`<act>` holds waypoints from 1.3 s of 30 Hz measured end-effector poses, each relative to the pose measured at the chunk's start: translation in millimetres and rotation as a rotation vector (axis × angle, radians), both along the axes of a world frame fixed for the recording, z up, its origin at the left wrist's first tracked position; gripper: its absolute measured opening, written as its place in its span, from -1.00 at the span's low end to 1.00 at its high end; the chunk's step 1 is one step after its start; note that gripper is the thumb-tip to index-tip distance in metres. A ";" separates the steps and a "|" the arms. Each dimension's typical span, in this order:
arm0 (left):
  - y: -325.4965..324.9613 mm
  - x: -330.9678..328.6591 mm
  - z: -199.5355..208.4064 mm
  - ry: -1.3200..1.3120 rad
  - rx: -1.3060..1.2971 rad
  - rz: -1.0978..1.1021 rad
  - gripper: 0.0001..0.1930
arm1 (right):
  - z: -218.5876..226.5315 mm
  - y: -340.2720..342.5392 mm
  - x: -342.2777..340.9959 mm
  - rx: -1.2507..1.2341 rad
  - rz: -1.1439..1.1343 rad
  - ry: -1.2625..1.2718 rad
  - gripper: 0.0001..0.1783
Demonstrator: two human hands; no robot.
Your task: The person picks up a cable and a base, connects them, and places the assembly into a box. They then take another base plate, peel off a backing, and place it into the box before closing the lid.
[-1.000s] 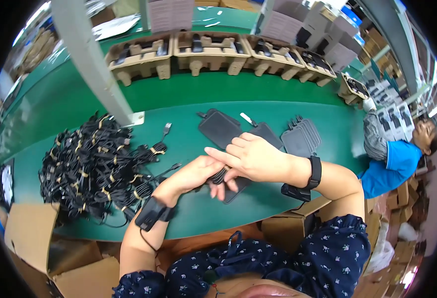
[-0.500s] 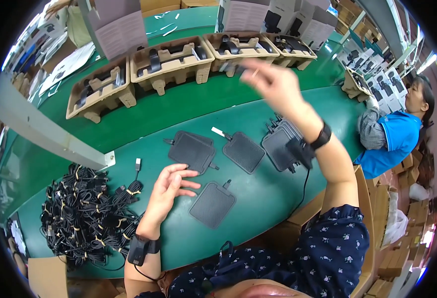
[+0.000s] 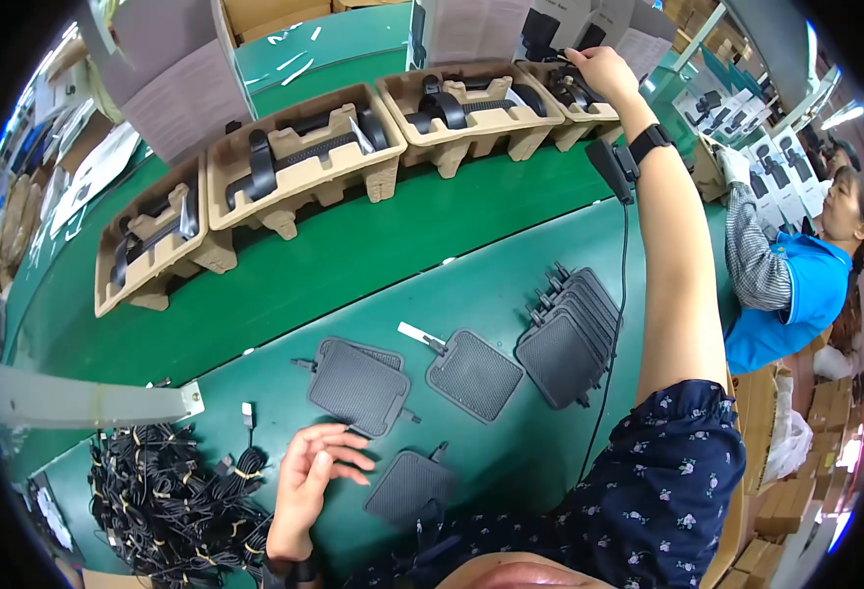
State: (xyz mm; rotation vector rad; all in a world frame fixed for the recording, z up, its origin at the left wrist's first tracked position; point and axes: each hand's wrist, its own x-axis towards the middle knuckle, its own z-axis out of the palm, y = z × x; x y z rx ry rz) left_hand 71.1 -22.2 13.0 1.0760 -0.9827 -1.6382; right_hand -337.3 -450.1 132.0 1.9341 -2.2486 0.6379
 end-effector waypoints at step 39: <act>0.9 5.5 -11.1 0.044 0.086 0.066 -0.66 | -46.5 -2.2 18.5 -0.203 0.078 0.707 -0.79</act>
